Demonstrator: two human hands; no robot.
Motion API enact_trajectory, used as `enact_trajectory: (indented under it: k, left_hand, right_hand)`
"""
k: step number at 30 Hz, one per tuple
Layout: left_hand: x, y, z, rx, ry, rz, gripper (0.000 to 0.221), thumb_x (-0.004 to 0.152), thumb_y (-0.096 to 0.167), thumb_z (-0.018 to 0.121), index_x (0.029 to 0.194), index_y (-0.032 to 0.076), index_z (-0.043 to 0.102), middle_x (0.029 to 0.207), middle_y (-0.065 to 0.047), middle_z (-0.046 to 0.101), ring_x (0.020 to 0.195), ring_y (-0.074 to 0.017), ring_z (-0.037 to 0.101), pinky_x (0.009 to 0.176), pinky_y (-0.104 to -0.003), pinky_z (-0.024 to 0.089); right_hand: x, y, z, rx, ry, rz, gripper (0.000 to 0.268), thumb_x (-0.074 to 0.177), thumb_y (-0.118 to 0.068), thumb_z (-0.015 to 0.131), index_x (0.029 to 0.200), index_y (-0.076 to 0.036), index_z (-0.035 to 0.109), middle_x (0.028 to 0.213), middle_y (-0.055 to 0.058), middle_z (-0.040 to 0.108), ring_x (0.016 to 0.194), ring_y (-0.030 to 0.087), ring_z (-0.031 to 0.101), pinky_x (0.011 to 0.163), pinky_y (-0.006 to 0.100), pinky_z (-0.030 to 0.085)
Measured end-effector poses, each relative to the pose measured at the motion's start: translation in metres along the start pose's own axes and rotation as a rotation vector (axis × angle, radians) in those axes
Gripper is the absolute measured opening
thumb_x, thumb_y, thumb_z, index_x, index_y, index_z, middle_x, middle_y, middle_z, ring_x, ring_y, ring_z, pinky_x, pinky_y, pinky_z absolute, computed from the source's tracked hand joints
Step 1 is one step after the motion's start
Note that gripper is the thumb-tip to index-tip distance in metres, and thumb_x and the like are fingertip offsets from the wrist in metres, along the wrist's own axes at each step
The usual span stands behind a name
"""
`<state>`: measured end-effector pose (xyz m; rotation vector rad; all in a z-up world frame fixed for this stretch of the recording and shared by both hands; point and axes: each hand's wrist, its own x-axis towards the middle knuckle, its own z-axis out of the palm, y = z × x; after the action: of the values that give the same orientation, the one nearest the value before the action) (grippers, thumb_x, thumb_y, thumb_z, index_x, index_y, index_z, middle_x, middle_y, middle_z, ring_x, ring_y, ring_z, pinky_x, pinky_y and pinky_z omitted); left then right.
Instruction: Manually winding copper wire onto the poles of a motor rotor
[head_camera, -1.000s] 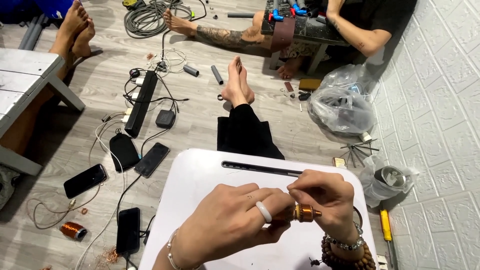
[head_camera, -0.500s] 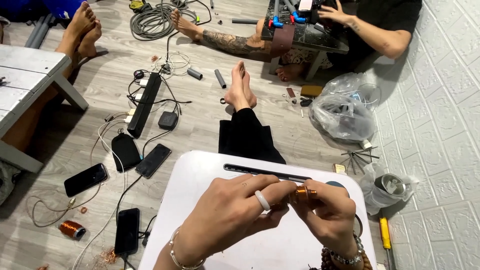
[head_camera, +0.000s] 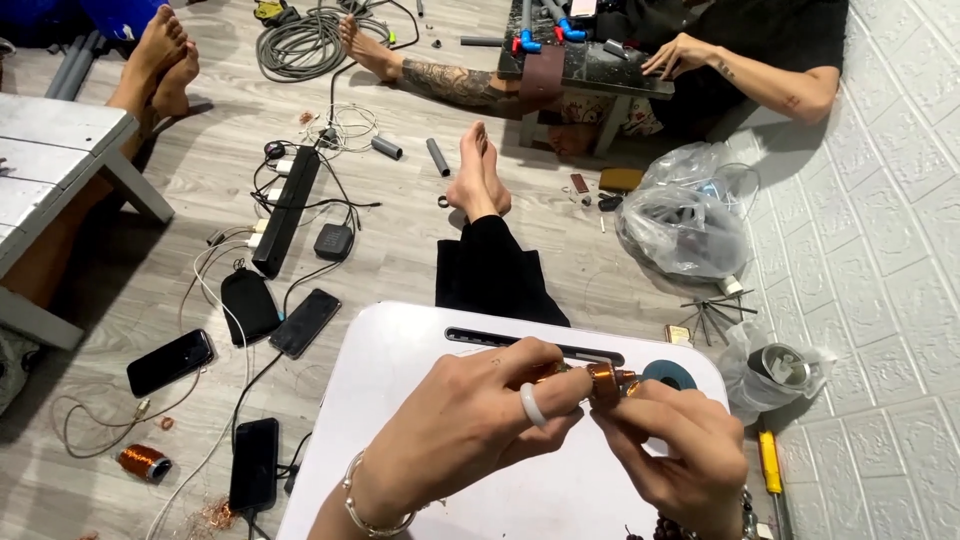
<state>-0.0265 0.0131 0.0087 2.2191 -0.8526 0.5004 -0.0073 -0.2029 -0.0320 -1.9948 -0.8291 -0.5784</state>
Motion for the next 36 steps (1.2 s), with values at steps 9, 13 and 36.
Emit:
enact_trajectory:
  k: [9,13,36]
  left_hand:
    - [0.001,-0.002,0.002,-0.016,0.007,-0.044,0.043,0.077,0.011,0.079,0.113,0.012,0.058,0.096,-0.001,0.070,0.064,-0.0118,0.065,0.054,-0.027,0.051]
    - [0.002,-0.004,0.005,0.027,-0.022,-0.104,0.041,0.077,0.015,0.079,0.112,0.007,0.059,0.085,0.001,0.074,0.065,-0.0106,0.067,0.054,-0.026,0.051]
    - [-0.001,0.001,0.009,-0.074,-0.125,0.135,0.035,0.081,0.013,0.077,0.108,0.007,0.057,0.096,-0.005,0.071,0.074,-0.0164,0.068,0.056,-0.028,0.051]
  right_hand:
    - [-0.002,-0.010,-0.007,-0.198,0.017,-0.042,0.013,0.066,0.000,0.075,0.077,-0.005,0.074,0.056,0.002,0.065,0.040,0.008,0.049,0.040,0.021,0.037]
    - [-0.001,-0.013,-0.008,-0.246,0.011,-0.061,0.009,0.068,-0.002,0.075,0.077,-0.005,0.075,0.054,0.001,0.063,0.039,0.008,0.046,0.041,0.022,0.037]
    - [0.014,0.032,-0.013,0.630,-0.229,0.218,0.009,0.075,0.004,0.070,0.083,0.000,0.073,0.064,0.004,0.063,0.049,0.008,0.044,0.041,0.020,0.031]
